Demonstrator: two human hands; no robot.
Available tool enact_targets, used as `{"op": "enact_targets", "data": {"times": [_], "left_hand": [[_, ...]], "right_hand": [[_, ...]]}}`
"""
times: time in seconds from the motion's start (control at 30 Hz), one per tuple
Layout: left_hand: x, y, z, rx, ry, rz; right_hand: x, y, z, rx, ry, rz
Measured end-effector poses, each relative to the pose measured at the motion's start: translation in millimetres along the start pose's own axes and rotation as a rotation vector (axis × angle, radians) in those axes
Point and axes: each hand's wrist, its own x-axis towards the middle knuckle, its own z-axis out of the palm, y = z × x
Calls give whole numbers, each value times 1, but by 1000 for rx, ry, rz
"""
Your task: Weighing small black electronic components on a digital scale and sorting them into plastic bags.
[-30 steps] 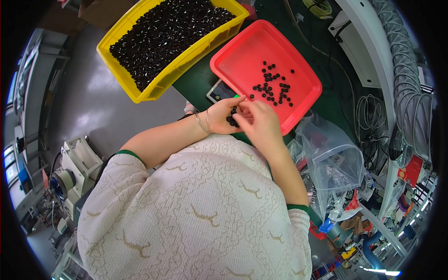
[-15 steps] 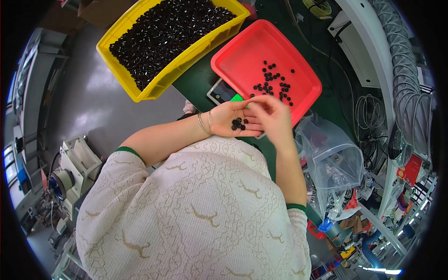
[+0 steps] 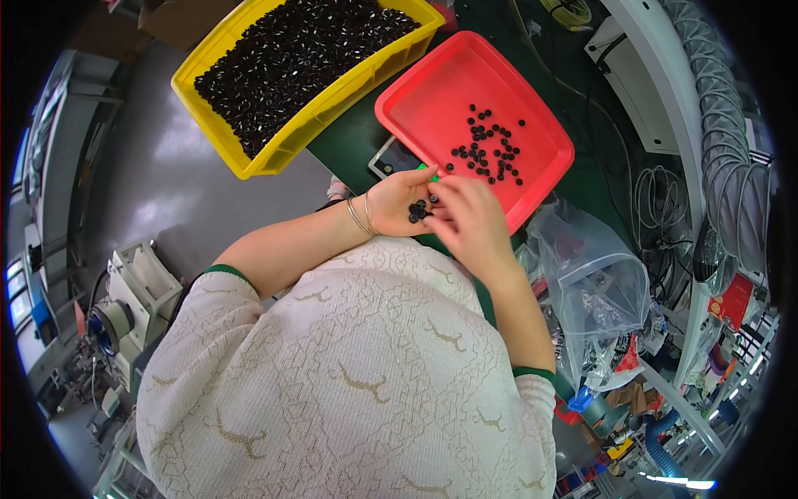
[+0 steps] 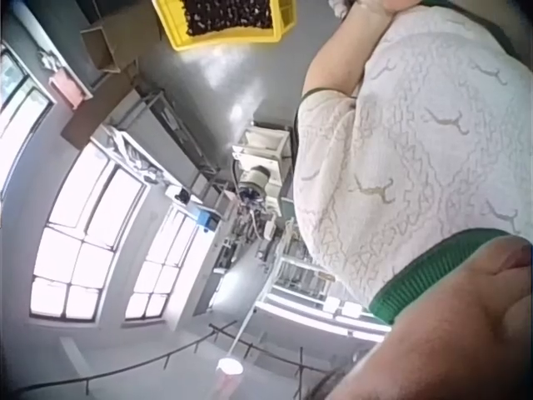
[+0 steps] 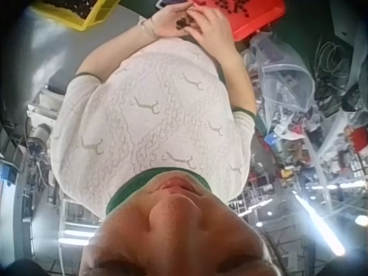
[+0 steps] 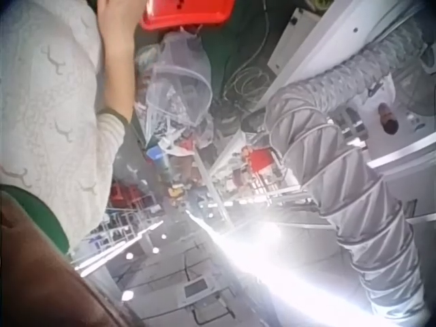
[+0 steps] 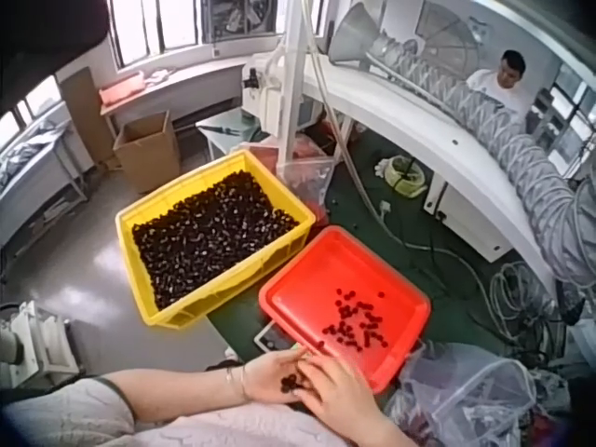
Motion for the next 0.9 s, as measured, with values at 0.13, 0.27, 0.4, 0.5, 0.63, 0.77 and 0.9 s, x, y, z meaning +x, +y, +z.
{"op": "enact_targets", "data": {"times": [0.13,0.27,0.4,0.5,0.63,0.77,0.9], "left_hand": [[-1,-2,10,71,264,-21],[0,-3,13,81,266,-87],[3,-5,12,94,277,-89],[2,-3,7,60,294,-84],[1,-3,9,80,264,-85],[4,-5,30,77,311,-58],[5,-6,35,98,362,-33]], "right_hand": [[-9,3,8,0,-40,-66],[-11,6,7,44,-46,-44],[-12,8,12,71,-50,-49],[-10,11,13,103,-41,-55],[-5,16,5,170,6,-19],[8,43,-12,151,219,196],[11,59,-10,-51,243,197]]}}
